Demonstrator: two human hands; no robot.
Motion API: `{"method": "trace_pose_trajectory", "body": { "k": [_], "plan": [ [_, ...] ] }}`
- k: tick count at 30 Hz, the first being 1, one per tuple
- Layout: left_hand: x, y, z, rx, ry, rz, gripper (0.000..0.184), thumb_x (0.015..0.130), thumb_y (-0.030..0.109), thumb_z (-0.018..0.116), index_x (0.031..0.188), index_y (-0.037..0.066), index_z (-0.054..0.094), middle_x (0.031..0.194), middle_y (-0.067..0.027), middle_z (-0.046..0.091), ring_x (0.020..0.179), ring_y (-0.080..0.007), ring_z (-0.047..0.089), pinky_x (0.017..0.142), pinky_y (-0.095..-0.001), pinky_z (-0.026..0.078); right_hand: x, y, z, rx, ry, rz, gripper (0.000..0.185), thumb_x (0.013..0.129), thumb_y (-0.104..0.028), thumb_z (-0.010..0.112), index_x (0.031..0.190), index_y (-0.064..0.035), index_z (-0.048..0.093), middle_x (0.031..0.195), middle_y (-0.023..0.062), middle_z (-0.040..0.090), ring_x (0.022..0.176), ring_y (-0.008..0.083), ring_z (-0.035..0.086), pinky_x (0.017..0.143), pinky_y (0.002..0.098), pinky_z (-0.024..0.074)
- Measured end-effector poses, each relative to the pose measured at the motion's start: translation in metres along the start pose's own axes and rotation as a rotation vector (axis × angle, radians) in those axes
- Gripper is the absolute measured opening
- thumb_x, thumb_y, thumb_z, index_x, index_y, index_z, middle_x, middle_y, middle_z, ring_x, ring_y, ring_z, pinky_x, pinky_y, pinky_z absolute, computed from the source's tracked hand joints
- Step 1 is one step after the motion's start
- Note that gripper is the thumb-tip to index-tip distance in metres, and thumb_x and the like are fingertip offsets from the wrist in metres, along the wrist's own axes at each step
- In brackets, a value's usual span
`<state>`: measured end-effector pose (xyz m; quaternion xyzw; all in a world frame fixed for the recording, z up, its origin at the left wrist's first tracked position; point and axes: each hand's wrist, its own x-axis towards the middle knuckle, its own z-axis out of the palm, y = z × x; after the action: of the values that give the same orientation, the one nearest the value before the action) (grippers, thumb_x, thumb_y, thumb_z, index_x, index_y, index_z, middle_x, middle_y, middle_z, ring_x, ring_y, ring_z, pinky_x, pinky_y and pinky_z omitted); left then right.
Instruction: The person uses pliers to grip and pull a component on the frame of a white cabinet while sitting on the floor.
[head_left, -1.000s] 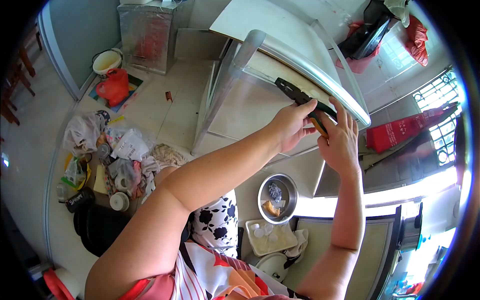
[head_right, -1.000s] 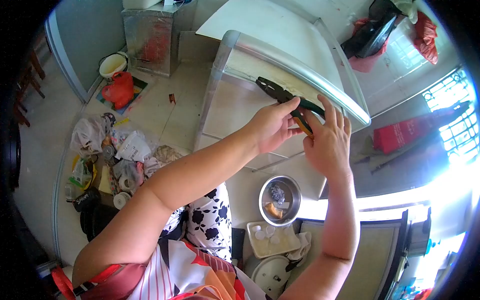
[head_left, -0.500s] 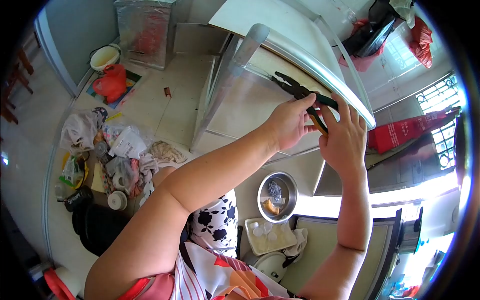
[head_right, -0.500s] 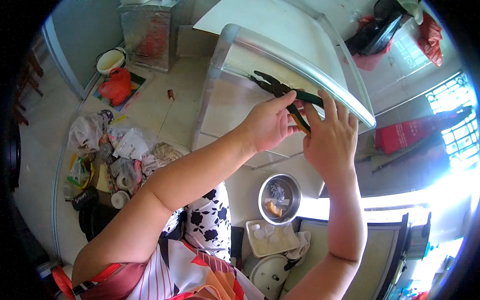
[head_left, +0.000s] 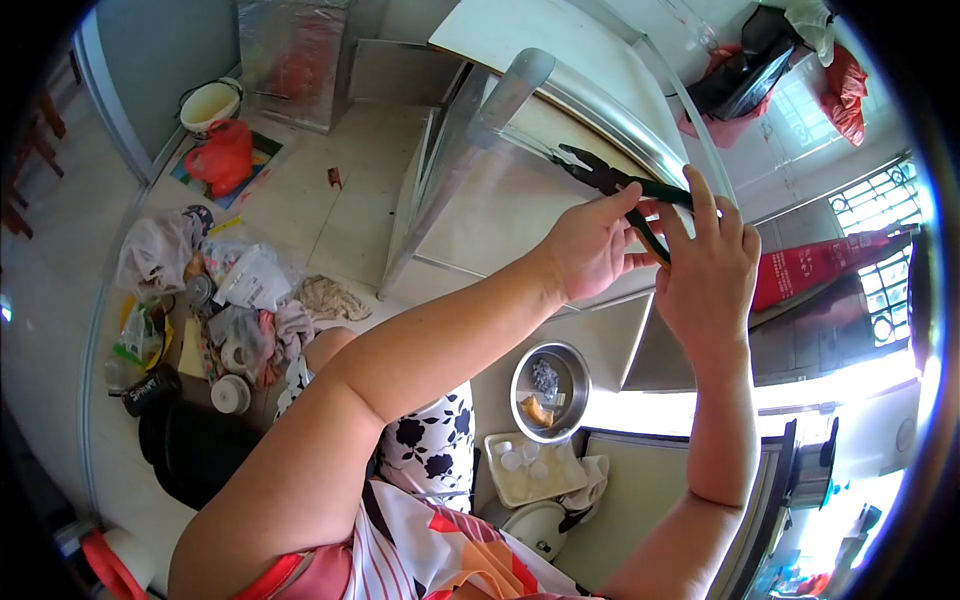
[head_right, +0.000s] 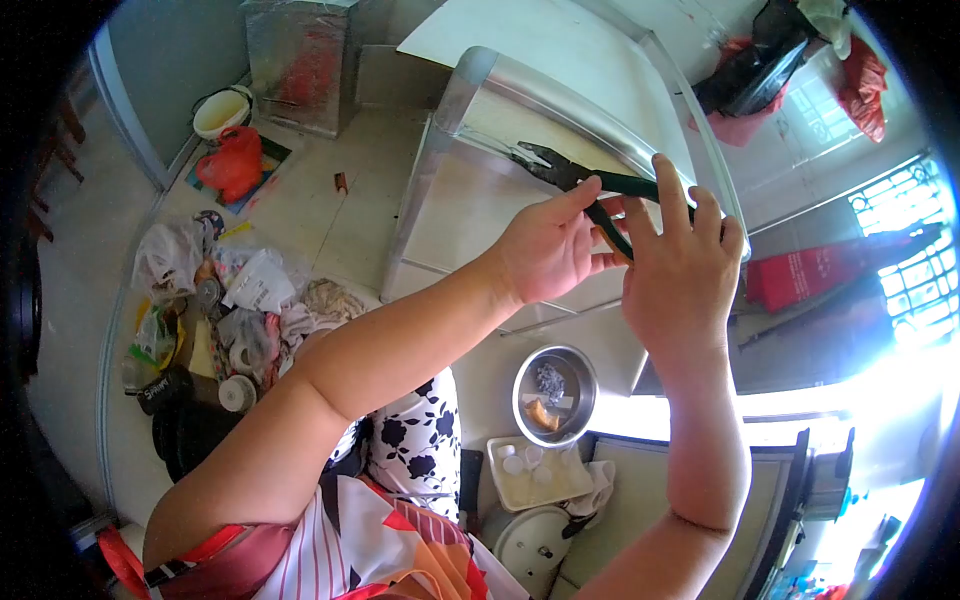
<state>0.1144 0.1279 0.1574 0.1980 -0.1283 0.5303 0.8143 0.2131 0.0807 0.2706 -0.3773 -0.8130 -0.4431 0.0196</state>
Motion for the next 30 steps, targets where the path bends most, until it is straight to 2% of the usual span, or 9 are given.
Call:
{"method": "trace_pose_trajectory", "body": {
  "k": [2, 5, 23, 26, 29, 30],
  "plan": [
    [0.000, -0.001, 0.000, -0.007, -0.025, 0.005, 0.037, 0.095, 0.042, 0.040, 0.116, 0.014, 0.052, 0.108, 0.0011, 0.057, 0.103, -0.0168, 0.050, 0.092, -0.0416, 0.033, 0.002, 0.002, -0.005, 0.002, 0.003, -0.030, 0.032, 0.068, -0.009, 0.064, 0.100, -0.0143, 0.064, 0.127, 0.0041, 0.048, 0.104, 0.0238, 0.049, 0.084, 0.0376, 0.0373],
    [-0.001, -0.003, 0.004, -0.031, -0.033, 0.000, 0.038, 0.095, 0.043, 0.040, 0.117, 0.015, 0.052, 0.110, 0.0007, 0.056, 0.105, -0.0170, 0.050, 0.094, -0.0430, 0.032, 0.001, 0.006, -0.011, 0.003, -0.076, -0.042, 0.048, 0.060, -0.004, 0.068, 0.107, -0.0134, 0.059, 0.132, 0.0050, 0.041, 0.112, 0.0235, 0.045, 0.087, 0.0399, 0.0363],
    [0.001, -0.001, 0.008, -0.079, -0.140, 0.060, 0.040, 0.094, 0.043, 0.042, 0.121, 0.015, 0.050, 0.113, -0.0010, 0.053, 0.105, -0.0178, 0.050, 0.093, -0.0438, 0.034, 0.009, 0.005, -0.015, -0.030, -0.098, -0.023, 0.049, 0.059, -0.005, 0.070, 0.107, -0.0136, 0.061, 0.133, 0.0062, 0.041, 0.111, 0.0241, 0.046, 0.087, 0.0395, 0.0374],
    [0.001, 0.000, 0.003, -0.105, -0.132, 0.057, 0.039, 0.094, 0.042, 0.042, 0.123, 0.016, 0.049, 0.114, -0.0010, 0.053, 0.106, -0.0178, 0.049, 0.093, -0.0431, 0.033, 0.012, 0.001, -0.015, -0.054, -0.078, -0.037, 0.048, 0.061, -0.007, 0.070, 0.107, -0.0141, 0.061, 0.128, 0.0072, 0.044, 0.109, 0.0242, 0.046, 0.086, 0.0400, 0.0374],
    [0.001, -0.001, 0.001, -0.149, -0.108, 0.055, 0.038, 0.094, 0.041, 0.043, 0.122, 0.017, 0.049, 0.115, -0.0013, 0.053, 0.107, -0.0180, 0.050, 0.094, -0.0421, 0.033, 0.016, -0.002, -0.021, -0.069, -0.129, -0.030, 0.027, 0.070, -0.010, 0.065, 0.096, -0.0159, 0.064, 0.106, 0.0064, 0.055, 0.092, 0.0211, 0.055, 0.078, 0.0366, 0.0421],
    [0.001, -0.001, 0.001, -0.149, -0.115, 0.055, 0.037, 0.094, 0.041, 0.043, 0.122, 0.017, 0.048, 0.115, -0.0014, 0.054, 0.107, -0.0181, 0.049, 0.094, -0.0418, 0.033, 0.017, -0.001, -0.023, -0.050, -0.166, -0.035, 0.026, 0.070, -0.010, 0.065, 0.095, -0.0157, 0.064, 0.101, 0.0064, 0.055, 0.087, 0.0206, 0.056, 0.075, 0.0361, 0.0436]
  ]
}}
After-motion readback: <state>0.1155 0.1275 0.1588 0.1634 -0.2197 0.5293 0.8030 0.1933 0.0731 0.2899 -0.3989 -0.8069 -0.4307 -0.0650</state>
